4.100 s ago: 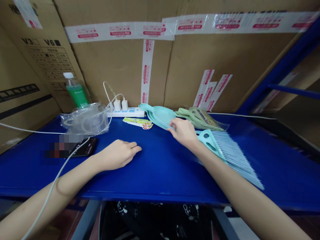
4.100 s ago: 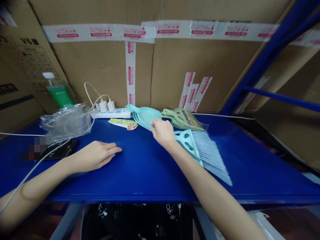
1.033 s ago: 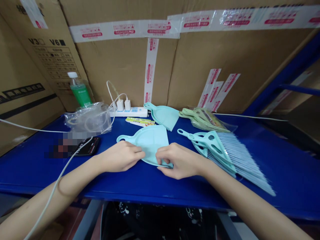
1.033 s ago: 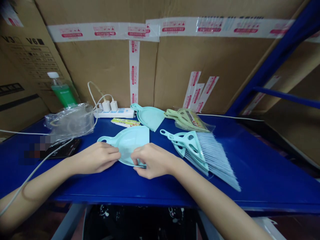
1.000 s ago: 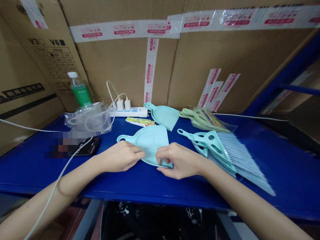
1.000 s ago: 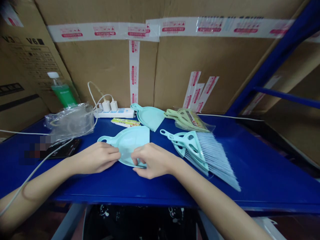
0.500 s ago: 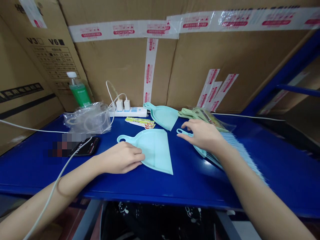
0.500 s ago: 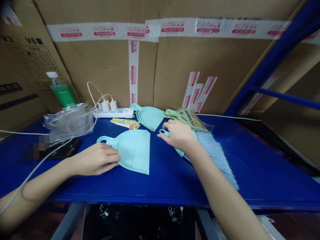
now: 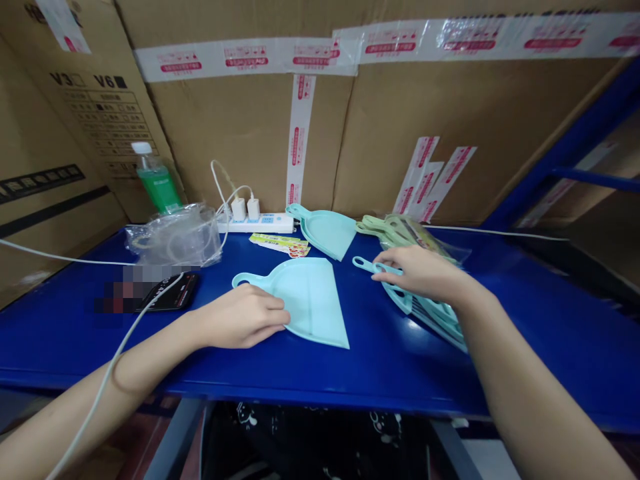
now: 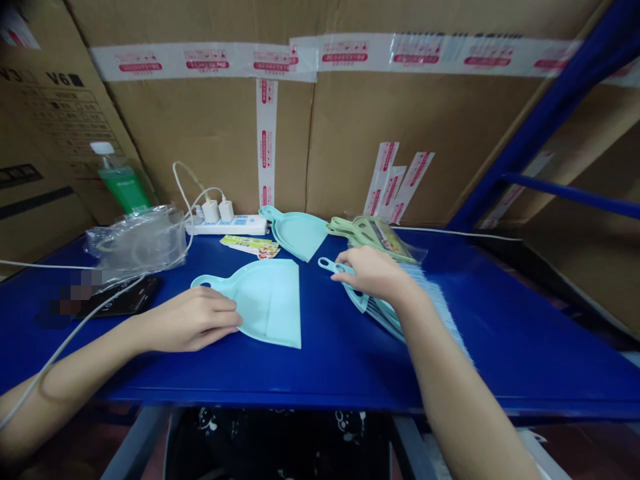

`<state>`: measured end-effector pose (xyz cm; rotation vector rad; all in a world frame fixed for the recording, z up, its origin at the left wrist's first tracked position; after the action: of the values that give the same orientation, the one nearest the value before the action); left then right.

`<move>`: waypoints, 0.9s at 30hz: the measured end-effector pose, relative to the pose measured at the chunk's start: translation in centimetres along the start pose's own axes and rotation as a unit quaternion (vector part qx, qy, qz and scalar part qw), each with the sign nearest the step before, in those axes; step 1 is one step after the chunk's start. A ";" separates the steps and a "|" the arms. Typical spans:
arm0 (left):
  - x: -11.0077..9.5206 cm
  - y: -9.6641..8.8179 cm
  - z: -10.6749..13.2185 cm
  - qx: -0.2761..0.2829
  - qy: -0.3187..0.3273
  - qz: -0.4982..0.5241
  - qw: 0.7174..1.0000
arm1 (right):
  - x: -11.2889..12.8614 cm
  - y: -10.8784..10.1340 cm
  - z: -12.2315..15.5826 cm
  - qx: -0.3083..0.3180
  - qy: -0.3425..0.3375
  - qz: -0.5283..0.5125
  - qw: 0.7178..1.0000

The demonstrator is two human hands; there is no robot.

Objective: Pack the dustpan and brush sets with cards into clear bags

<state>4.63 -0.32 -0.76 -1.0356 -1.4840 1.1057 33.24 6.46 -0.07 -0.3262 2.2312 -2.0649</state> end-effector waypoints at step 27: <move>0.7 -0.1 -0.1 -0.089 -0.169 -0.086 0.978 | 9.8 3.1 2.2 -0.050 -0.269 -0.217 0.937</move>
<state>4.58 0.34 -0.53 -0.8448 -1.9359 1.0762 23.87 2.44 -2.54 -1.3190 2.0371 -1.7190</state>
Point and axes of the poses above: each hand's wrist, its own z-axis away from the middle knuckle, its own y-axis out of the palm, x = y × z, the point moved 2 cm from there along -z, towards the middle knuckle, and after that the axes turned 13 degrees about y, right-handed, at the moved point
